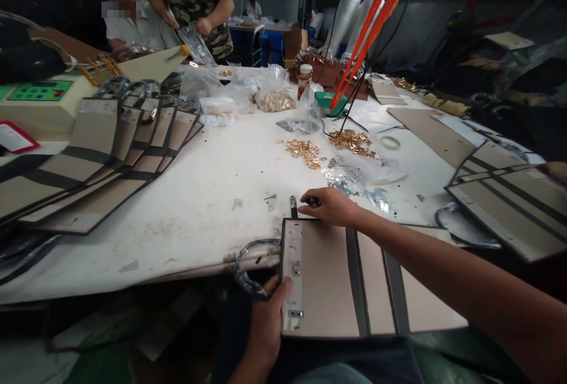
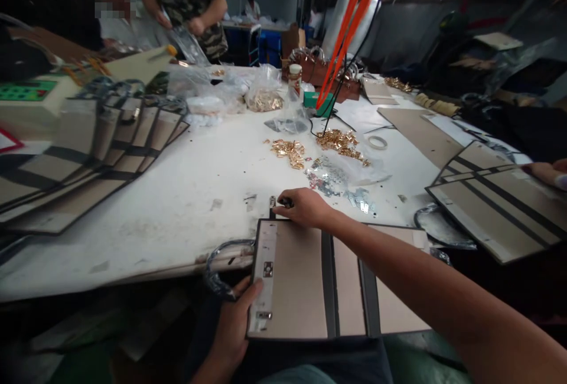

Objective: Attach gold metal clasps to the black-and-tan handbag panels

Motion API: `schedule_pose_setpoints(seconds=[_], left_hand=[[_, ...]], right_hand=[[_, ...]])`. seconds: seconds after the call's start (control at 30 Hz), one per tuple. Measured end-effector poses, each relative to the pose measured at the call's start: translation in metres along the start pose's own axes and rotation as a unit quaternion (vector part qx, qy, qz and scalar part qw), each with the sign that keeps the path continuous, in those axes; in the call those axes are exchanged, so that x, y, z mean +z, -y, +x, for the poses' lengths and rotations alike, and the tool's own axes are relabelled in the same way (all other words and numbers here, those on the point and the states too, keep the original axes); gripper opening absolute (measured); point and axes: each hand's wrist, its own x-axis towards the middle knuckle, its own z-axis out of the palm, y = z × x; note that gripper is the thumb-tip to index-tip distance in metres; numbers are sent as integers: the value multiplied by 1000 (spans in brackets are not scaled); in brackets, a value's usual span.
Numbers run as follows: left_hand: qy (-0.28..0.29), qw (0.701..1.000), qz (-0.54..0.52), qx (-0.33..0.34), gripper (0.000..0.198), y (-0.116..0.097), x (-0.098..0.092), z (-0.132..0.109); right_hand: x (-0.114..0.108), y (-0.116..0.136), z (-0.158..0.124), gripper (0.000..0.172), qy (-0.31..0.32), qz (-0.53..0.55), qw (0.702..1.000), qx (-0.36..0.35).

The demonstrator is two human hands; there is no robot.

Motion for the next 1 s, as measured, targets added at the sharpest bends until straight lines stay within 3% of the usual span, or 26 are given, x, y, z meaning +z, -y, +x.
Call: schedule_pose_setpoints(seconds=[0.1,0.2,0.3,0.37,0.47,0.53,0.6,0.63,0.73,0.8,0.9,1.0], left_hand=[[-10,1000,5,-9,48,2,3,2],[-16,1000,9,-11,49,-3,11,5],[-27,1000,1,-15,48,-8,21,7],[-30,999,-6,-19,47,-9,24,7],[-32,999,-8,-15,45,-7,25,7],[-33,999,-6,-10,43,-5,24,7],[-31,999,-8,-12,40,-5,23,7],[-32,999,-10,-13,40,-5,23,7],[-28,999,-19,-5,40,-8,24,5],[-23,999,-25,2,38,-9,25,4],[-11,999,-31,10,37,-9,25,3],[1,999,-33,24,37,-7,25,3]], right_hand=[[3,17,-30,32,-137,119,983,-18],[17,35,-54,48,-218,344,913,19],[44,43,-63,53,-242,517,821,30],[62,43,-62,53,-246,575,780,30],[80,39,-58,50,-260,622,738,40],[86,37,-58,48,-263,634,726,32],[88,38,-62,47,-258,621,740,11],[89,40,-63,47,-248,597,763,0],[85,53,-64,47,-156,455,876,-35],[77,67,-58,49,-82,376,922,-34],[66,89,-46,52,-48,367,929,-21],[64,98,-42,52,-47,381,922,-57]])
